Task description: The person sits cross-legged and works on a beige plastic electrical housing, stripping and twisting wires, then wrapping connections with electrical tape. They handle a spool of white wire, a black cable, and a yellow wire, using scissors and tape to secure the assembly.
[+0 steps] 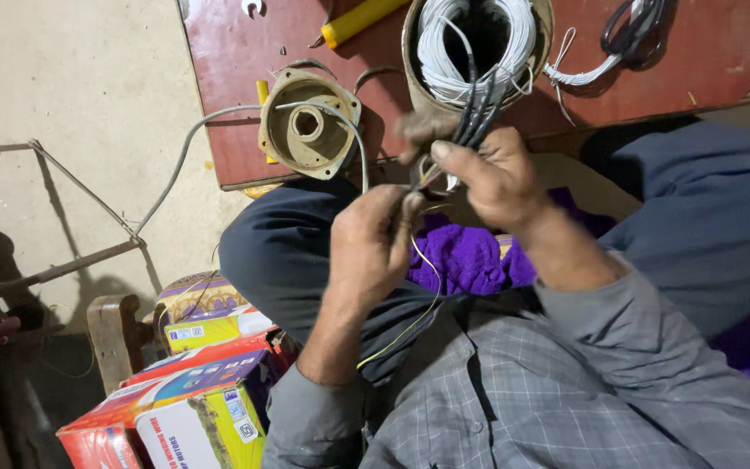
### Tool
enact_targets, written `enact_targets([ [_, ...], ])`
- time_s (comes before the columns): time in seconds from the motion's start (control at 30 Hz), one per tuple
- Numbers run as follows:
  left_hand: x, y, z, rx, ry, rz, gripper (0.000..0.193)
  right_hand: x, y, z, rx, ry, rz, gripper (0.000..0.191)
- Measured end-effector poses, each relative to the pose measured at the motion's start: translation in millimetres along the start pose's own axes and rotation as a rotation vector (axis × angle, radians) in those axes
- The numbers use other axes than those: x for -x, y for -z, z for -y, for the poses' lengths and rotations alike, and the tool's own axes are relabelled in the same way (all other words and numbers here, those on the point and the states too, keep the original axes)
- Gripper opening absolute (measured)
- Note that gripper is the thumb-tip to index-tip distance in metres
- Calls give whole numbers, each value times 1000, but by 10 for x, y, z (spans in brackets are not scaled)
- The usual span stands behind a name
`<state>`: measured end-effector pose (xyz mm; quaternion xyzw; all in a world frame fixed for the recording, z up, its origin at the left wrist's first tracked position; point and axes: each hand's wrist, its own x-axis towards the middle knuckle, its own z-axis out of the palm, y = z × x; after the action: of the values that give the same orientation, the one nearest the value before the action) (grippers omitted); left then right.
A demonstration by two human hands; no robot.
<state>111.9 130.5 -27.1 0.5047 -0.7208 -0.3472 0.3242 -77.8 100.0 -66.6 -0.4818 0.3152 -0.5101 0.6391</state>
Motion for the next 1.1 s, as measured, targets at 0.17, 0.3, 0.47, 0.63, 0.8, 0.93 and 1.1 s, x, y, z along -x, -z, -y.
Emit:
enact_targets([
  [0.17, 16, 172, 150, 99, 96, 149, 11, -30, 314, 68, 211, -21, 452, 34],
  [0.3, -14, 138, 204, 25, -108, 146, 7, 15, 340, -38, 382, 102, 404, 34],
  [0.47, 11, 50, 130, -91, -202, -2, 21, 188, 307, -99, 13, -89, 199, 17],
  [0.63, 25, 28, 104, -182, -203, 14, 42, 480, 40, -131, -469, -332, -127, 25],
  [0.8, 80, 40, 109, -66, -108, 38, 43, 529, 127, -87, -501, -340, 39, 31],
  [0.93, 92, 9, 88, -8, -115, 99, 46, 430, 90, -203, -224, -244, -78, 19],
  [1.1, 112, -142, 1, -116, -195, 40, 27, 327, -99, -337, -64, -4, -423, 29],
])
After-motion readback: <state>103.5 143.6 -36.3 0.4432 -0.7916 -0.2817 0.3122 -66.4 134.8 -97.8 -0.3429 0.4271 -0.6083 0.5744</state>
